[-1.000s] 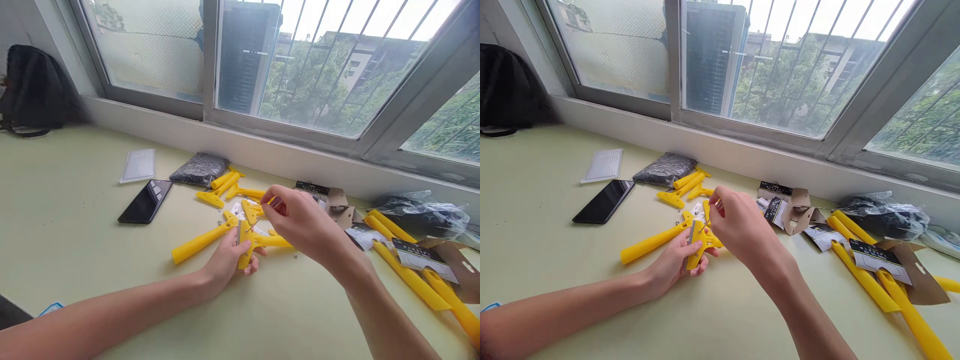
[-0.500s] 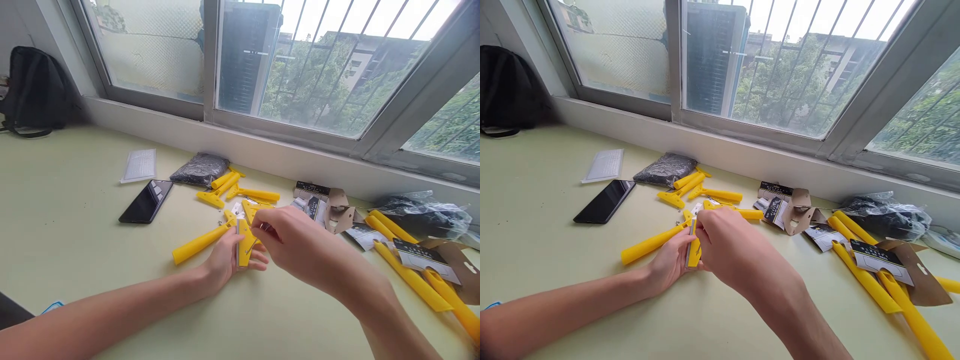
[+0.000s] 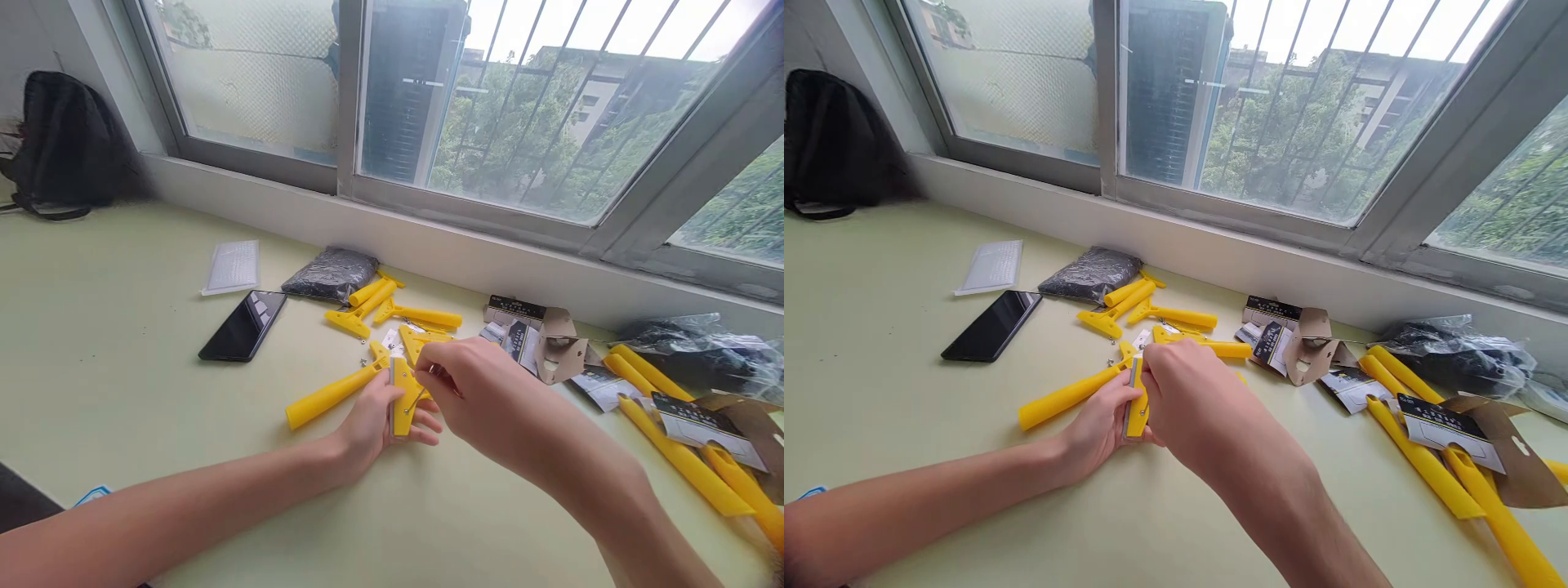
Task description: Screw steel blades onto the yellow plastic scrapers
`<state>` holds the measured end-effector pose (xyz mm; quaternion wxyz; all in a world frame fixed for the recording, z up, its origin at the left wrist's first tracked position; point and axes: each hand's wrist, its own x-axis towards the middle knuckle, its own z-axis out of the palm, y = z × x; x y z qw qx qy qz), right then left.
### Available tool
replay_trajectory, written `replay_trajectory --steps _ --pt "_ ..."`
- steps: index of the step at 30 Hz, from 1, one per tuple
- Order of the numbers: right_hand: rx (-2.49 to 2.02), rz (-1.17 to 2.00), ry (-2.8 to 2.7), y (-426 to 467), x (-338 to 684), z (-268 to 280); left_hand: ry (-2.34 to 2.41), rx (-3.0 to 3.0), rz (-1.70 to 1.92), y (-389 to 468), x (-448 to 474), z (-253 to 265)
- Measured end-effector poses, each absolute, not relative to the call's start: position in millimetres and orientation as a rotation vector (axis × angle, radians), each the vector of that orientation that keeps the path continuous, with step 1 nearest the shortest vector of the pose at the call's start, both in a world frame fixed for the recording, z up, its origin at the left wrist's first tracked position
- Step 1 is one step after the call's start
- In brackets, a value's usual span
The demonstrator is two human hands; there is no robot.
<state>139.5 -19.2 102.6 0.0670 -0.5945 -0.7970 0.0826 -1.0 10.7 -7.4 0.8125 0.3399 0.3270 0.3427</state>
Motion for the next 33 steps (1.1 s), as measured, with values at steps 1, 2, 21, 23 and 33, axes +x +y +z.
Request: replay_trajectory --steps 1,2,21,23,33 --pt "-1.805 0.253 -2.399 -19 139 103 0.696 0.729 0.732 11 -1 -8" --pt "-1.816 0.259 -2.394 -19 139 103 0.693 0.733 0.731 11 -1 -8" --pt "-2.192 -0.166 -2.317 -45 119 80 0.703 0.742 0.740 9 0 -8" --pt "-2.067 -0.215 -2.335 -47 120 73 0.701 0.748 0.743 9 0 -9" --pt "-1.896 -0.294 -2.246 -43 117 73 0.712 0.763 0.734 11 -2 -13"
